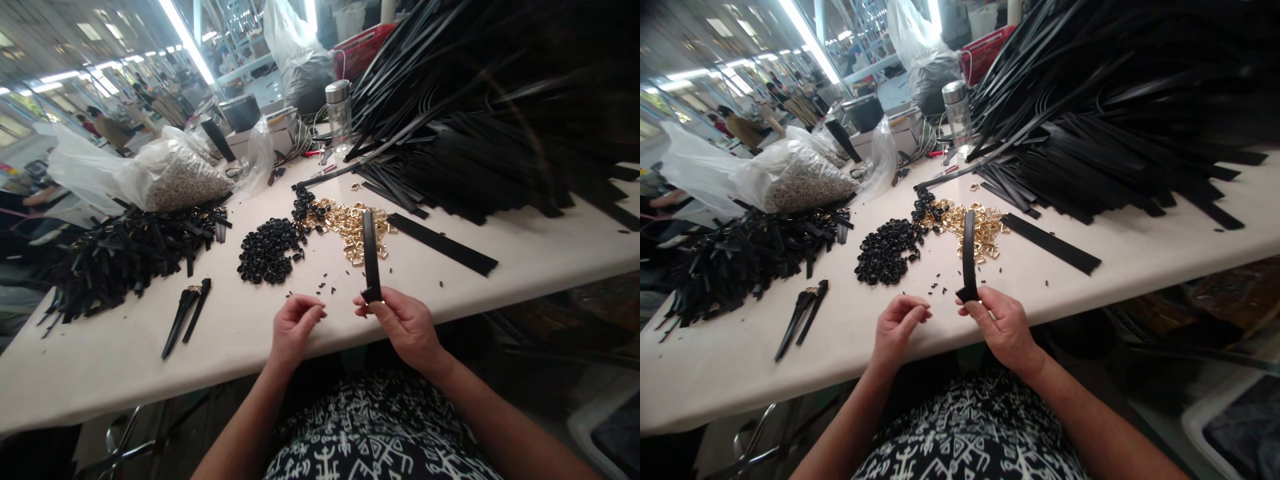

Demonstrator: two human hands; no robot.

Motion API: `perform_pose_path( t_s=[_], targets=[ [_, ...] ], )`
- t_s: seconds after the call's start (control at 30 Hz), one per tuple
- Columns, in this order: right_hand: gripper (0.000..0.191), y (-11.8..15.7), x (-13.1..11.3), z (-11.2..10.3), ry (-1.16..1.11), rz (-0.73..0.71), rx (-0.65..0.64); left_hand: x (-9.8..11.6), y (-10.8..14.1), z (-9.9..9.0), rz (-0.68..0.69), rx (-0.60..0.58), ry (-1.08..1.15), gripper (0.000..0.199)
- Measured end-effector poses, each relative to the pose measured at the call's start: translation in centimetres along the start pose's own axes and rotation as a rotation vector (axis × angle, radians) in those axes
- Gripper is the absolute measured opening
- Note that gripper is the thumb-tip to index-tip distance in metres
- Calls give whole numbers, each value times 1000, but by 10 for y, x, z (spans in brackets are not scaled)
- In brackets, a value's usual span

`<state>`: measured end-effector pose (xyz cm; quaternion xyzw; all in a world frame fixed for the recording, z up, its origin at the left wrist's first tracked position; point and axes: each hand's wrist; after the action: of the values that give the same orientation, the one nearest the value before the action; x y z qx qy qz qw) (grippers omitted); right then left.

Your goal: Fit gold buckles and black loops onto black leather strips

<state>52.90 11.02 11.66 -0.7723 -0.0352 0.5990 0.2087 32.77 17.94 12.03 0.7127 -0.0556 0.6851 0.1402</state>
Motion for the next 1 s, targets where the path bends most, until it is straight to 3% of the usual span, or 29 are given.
perform_pose_path(
  t_s=[0.1, 0.23, 0.4, 0.5, 0.57, 0.63, 0.77, 0.9, 1.0],
  targets=[
    [32, 3, 8, -2, -36, 72, -24, -1, -22, -51, 118, 221, -246, 17],
    [34, 5, 14, 2, 10, 85, -56, -2, -47, -94, 184, 293, -717, 15],
    [34, 3, 14, 3, 48, 80, -83, 5, -63, -96, 225, 223, -1053, 18],
    [33, 1, 14, 3, 55, 94, -105, 9, -66, -92, 228, 235, -1102, 16],
    [33, 0, 13, 3, 83, 89, -127, 10, -64, -87, 202, 255, -957, 16],
    [33, -2, 10, 6, 129, 75, -158, 10, -57, -77, 127, 249, -641, 20],
    [32, -7, -2, 18, 146, 61, -196, 11, -34, -38, -108, 128, 35, 33],
    [27, -11, -12, 28, 103, 85, -205, 16, -13, 3, -199, 5, 277, 34],
    [26, -10, -15, 29, 63, 121, -187, 18, -6, 19, -191, -58, 344, 31]
  ],
)
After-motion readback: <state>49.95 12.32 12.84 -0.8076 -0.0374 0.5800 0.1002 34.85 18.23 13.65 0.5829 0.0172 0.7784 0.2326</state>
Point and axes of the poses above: each hand's wrist, its own y-axis away from the middle knuckle, its own z-axis out of the palm, x = y × z, and after that the axes turned 4 degrees about -z, right-handed
